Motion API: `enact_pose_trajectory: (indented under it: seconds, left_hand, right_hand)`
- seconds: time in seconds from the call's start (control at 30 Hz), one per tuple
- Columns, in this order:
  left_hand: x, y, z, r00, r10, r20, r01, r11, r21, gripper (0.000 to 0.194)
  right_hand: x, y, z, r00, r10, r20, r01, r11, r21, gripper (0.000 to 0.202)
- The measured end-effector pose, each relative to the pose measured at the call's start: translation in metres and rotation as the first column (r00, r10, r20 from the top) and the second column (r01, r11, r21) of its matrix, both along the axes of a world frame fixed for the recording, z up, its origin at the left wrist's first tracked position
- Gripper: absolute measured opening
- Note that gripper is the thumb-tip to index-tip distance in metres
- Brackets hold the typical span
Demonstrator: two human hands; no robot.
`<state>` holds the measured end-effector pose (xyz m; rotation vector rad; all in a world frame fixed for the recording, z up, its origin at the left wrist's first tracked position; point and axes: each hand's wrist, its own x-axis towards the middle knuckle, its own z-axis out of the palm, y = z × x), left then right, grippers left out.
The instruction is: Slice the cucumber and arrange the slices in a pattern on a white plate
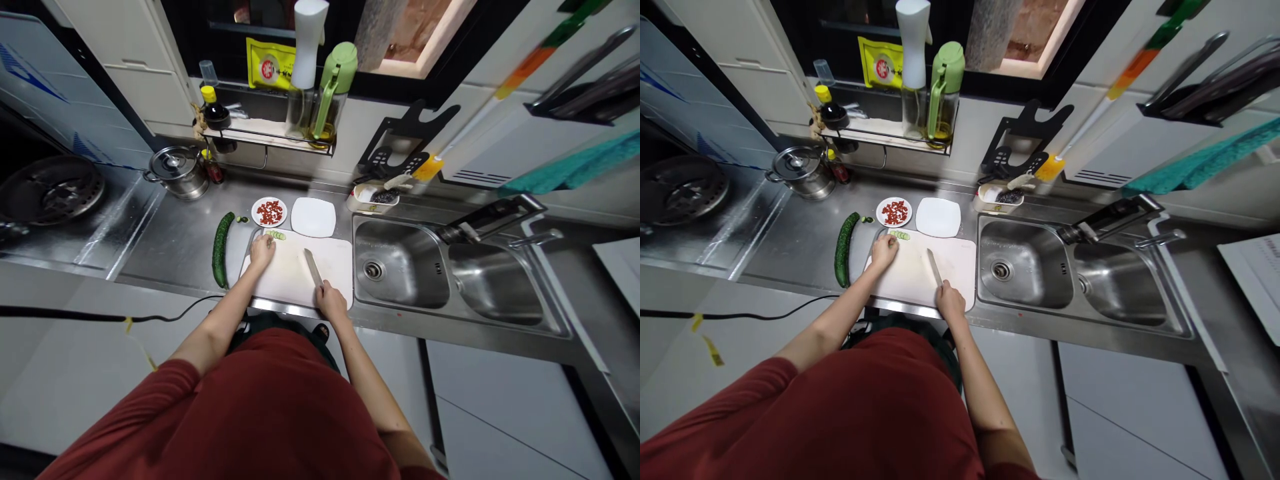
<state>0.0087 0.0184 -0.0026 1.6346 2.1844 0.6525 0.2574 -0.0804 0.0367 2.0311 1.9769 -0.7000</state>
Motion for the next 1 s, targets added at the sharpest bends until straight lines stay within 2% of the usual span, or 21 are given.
enact_pose_trajectory:
  seconds: [0.17, 0.4, 0.7, 1.0]
  left_hand:
    - [0.011, 0.017, 0.006, 0.991, -0.125, -0.044, 0.125, 0.992, -0.013, 0.031]
    - [0.014, 0.035, 0.007, 0.977, -0.196, -0.085, 0.183, 0.972, -0.147, 0.036]
    - [0.013, 0.038, 0.004, 0.971, -0.216, -0.104, 0.198, 0.967, -0.159, 0.033]
    - [0.012, 0.039, 0.008, 0.950, -0.291, -0.114, 0.275, 0.951, -0.139, 0.024]
  right_hand:
    - [0.000, 0.000, -0.001, 1.000, 0.000, 0.001, 0.000, 1.000, 0.008, 0.033]
    - [-0.002, 0.000, 0.003, 1.000, -0.007, 0.006, 0.007, 1.000, -0.007, 0.033]
    - [-0.002, -0.001, 0.003, 1.000, -0.006, -0.001, 0.006, 1.000, -0.002, 0.032]
    - [0.000, 0.000, 0.001, 1.000, -0.002, -0.006, 0.002, 1.000, 0.011, 0.031]
